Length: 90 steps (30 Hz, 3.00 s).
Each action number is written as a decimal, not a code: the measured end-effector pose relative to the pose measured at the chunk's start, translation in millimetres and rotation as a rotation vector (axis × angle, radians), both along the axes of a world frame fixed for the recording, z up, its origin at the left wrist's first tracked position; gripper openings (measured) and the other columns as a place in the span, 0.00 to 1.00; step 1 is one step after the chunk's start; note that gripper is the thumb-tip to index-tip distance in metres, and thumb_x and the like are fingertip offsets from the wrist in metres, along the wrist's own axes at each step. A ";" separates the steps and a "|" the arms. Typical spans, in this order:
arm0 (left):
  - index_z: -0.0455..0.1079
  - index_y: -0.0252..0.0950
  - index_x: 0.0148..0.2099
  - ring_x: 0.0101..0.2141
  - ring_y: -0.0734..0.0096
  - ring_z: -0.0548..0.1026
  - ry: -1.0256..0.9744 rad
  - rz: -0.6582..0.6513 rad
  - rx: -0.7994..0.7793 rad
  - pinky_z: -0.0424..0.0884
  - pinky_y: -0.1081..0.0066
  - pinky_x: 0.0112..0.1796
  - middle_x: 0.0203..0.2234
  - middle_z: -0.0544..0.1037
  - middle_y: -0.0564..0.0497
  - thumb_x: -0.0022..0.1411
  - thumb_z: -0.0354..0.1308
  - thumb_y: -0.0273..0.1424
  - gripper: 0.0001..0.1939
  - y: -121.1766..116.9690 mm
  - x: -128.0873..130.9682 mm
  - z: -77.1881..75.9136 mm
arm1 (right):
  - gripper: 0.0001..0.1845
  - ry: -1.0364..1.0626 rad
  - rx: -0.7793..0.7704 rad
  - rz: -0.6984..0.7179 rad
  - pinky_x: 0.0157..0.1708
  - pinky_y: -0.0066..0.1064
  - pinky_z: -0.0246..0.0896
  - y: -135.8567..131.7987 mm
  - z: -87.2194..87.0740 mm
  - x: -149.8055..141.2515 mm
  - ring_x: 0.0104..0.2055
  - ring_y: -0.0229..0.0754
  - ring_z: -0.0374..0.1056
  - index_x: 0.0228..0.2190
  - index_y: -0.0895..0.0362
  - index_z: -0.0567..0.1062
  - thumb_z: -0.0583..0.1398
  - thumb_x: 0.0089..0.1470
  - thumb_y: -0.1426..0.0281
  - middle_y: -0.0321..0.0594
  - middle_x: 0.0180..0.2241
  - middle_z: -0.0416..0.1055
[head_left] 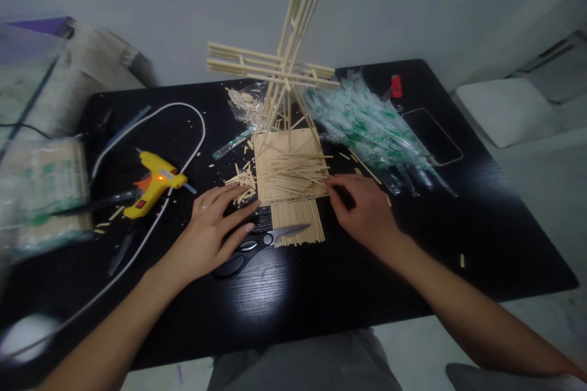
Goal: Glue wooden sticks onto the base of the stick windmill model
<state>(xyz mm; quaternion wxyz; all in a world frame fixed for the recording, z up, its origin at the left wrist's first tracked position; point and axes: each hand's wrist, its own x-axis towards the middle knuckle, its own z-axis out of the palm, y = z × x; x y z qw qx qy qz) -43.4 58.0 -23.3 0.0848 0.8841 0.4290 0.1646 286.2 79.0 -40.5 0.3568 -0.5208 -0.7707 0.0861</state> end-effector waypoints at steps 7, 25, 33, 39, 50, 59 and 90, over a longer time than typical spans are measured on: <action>0.70 0.45 0.66 0.64 0.46 0.67 -0.029 -0.016 -0.005 0.60 0.41 0.64 0.64 0.71 0.42 0.71 0.58 0.36 0.23 -0.6 1.6 1.2 | 0.07 -0.015 0.006 0.008 0.46 0.48 0.73 0.3 -1.8 -0.5 0.45 0.52 0.78 0.42 0.52 0.77 0.59 0.64 0.72 0.44 0.41 0.81; 0.72 0.36 0.60 0.53 0.56 0.78 -0.028 -0.168 0.035 0.72 0.52 0.59 0.53 0.80 0.42 0.72 0.59 0.35 0.18 -25.9 40.4 13.7 | 0.15 -0.094 -0.019 0.442 0.46 0.47 0.76 -30.7 3.3 3.5 0.48 0.52 0.76 0.52 0.52 0.76 0.64 0.65 0.64 0.48 0.49 0.77; 0.71 0.33 0.61 0.55 0.55 0.78 -0.057 -0.177 0.041 0.76 0.51 0.58 0.55 0.80 0.41 0.71 0.60 0.33 0.19 -24.3 42.4 4.0 | 0.16 -0.087 0.005 0.457 0.47 0.46 0.76 -30.2 2.2 0.9 0.49 0.51 0.76 0.52 0.55 0.75 0.64 0.65 0.64 0.48 0.49 0.78; 0.71 0.29 0.61 0.55 0.54 0.78 -0.095 -0.167 0.025 0.78 0.53 0.56 0.54 0.79 0.38 0.70 0.62 0.32 0.20 -24.4 43.0 1.8 | 0.15 -0.077 0.030 0.475 0.48 0.47 0.75 -29.5 -1.9 0.7 0.49 0.52 0.74 0.48 0.58 0.76 0.67 0.63 0.63 0.49 0.49 0.79; 0.72 0.28 0.60 0.55 0.55 0.78 -0.093 -0.156 0.020 0.78 0.54 0.56 0.54 0.80 0.38 0.71 0.61 0.32 0.19 -23.8 45.4 0.0 | 0.15 -0.084 0.014 0.466 0.48 0.47 0.75 -29.6 -1.7 -0.4 0.49 0.52 0.74 0.48 0.57 0.77 0.67 0.64 0.62 0.48 0.49 0.79; 0.71 0.31 0.61 0.55 0.55 0.78 -0.090 -0.148 -0.007 0.77 0.53 0.55 0.54 0.79 0.39 0.71 0.60 0.33 0.20 -25.5 44.3 0.9 | 0.15 -0.089 0.016 0.468 0.49 0.47 0.75 -29.1 -1.8 -0.3 0.50 0.51 0.74 0.48 0.57 0.77 0.66 0.64 0.63 0.49 0.49 0.79; 0.70 0.30 0.64 0.55 0.51 0.76 -0.094 -0.136 0.011 0.75 0.51 0.55 0.56 0.78 0.38 0.71 0.59 0.33 0.23 -24.4 50.8 -1.0 | 0.24 -0.207 0.085 0.547 0.60 0.50 0.68 -30.5 2.9 -21.8 0.63 0.55 0.67 0.58 0.62 0.72 0.63 0.66 0.63 0.54 0.56 0.76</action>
